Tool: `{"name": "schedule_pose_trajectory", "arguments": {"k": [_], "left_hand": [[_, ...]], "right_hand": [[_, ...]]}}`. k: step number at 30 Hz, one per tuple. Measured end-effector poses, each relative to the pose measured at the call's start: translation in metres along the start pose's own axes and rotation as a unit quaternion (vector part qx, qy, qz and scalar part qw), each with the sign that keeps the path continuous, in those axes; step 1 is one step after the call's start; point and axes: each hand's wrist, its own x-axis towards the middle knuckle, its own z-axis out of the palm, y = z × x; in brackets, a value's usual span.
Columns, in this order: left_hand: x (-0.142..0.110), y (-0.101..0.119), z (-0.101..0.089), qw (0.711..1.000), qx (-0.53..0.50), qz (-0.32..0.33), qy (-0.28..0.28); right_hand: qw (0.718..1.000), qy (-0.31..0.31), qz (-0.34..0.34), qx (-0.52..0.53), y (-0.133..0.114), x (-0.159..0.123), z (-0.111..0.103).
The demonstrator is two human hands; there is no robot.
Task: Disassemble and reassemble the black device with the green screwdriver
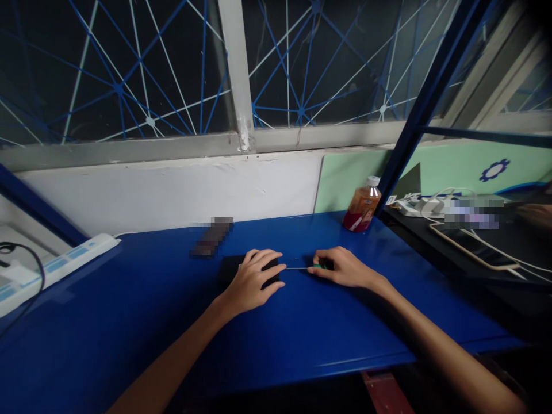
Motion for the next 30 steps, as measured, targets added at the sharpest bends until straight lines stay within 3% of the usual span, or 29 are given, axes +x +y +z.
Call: {"name": "schedule_pose_trajectory", "arguments": {"k": [7,19,30], "left_hand": [[0.0,0.011,0.001,0.999,-0.027,0.003,-0.042],[0.0,0.009,0.007,0.999,-0.019,0.008,-0.043],[-0.003,-0.01,0.002,0.999,0.016,-0.023,-0.036]], "right_hand": [[1.0,-0.003,0.007,-0.002,-0.001,-0.001,-0.004],[0.999,0.025,0.017,0.02,0.008,-0.002,-0.013],[0.998,0.037,0.047,0.008,0.008,-0.003,-0.017]]}}
